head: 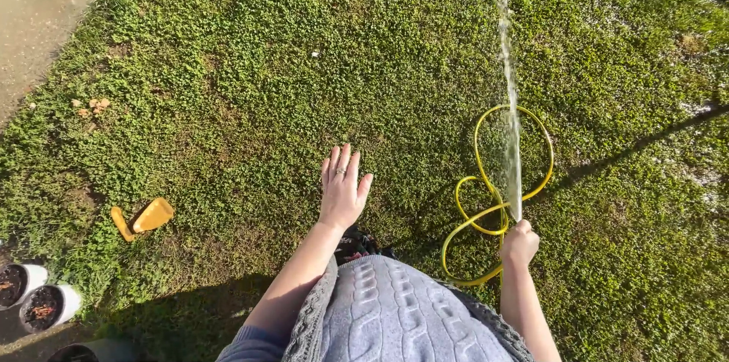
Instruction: The person waters a lawn using a yellow garden hose, moving the hose back and forth to cover different areas. The person walks across the grass, adjusting the hose position to ensure even coverage while avoiding potted plants along the edge.
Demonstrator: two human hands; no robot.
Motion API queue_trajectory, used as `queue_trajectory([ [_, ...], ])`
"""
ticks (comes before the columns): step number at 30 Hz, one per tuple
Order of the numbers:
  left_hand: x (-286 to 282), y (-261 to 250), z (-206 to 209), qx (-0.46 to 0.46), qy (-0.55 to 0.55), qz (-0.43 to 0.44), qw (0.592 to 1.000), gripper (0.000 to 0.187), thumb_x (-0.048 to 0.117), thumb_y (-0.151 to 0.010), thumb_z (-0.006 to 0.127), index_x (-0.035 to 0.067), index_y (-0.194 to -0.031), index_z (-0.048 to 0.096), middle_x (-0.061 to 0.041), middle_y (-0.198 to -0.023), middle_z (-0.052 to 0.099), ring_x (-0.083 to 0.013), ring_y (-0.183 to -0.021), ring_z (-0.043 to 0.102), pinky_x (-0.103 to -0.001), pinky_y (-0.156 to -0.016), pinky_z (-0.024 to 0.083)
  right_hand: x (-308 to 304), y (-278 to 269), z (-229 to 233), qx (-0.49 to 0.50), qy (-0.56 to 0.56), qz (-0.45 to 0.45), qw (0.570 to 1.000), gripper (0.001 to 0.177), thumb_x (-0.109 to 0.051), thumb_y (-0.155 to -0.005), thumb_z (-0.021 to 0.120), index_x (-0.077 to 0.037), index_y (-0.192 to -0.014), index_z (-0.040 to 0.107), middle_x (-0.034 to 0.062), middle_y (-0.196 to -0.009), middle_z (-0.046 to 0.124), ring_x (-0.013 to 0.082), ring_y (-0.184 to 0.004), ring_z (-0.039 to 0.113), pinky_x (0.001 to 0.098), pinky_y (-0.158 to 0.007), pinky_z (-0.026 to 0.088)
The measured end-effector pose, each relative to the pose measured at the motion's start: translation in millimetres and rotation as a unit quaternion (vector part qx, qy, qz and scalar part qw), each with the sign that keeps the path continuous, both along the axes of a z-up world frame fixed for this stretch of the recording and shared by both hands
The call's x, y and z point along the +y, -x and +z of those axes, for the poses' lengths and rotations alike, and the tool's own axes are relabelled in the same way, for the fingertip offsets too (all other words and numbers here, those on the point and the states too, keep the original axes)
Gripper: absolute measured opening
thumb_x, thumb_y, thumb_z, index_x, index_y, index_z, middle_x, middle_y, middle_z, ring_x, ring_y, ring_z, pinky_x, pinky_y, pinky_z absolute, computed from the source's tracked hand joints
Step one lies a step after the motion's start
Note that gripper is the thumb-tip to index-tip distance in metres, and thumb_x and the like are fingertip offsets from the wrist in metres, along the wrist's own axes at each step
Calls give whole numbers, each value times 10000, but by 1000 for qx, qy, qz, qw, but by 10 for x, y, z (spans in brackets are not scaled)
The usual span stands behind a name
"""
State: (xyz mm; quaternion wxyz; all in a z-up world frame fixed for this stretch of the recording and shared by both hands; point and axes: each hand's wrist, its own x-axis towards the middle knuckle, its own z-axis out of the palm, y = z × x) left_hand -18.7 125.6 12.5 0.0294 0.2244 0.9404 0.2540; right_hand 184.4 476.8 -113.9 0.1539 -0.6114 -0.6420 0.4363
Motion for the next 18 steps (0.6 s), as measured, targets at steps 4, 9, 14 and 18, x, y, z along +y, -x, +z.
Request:
queue_trajectory([
  [4,48,79,110,-11,4,-14,1000,678,556,-1053,260,60,-1479,439,-163,-1642,244,-313,-1539,113,-473,-1234,57,74,17,-19,4,-1,-32,999,436,-286,-1100,377,-61,-814,617,55,-650,515,159,-476,458,359,-438,367],
  [9,100,252,191,-28,-3,-27,999,663,542,-1047,287,70,-1491,426,-160,-1643,243,-319,-1535,131,-487,-1236,64,64,125,-86,8,-36,-27,999,474,-289,-1108,382,-40,-783,620,87,-648,509,183,-507,447,383,-468,351],
  [14,105,404,213,-18,-10,-37,999,686,567,-1045,260,72,-1487,434,-157,-1644,245,-316,-1537,133,-482,-1236,66,68,228,12,19,-47,-30,998,461,-281,-1104,387,-57,-765,605,79,-626,507,165,-455,446,347,-438,355],
  [18,94,480,234,-13,-15,-46,999,699,578,-1046,254,66,-1487,432,-162,-1640,252,-321,-1536,135,-488,-1233,71,43,280,103,38,-48,-68,996,434,-269,-1117,385,-84,-800,617,51,-637,509,138,-451,440,318,-431,360],
])
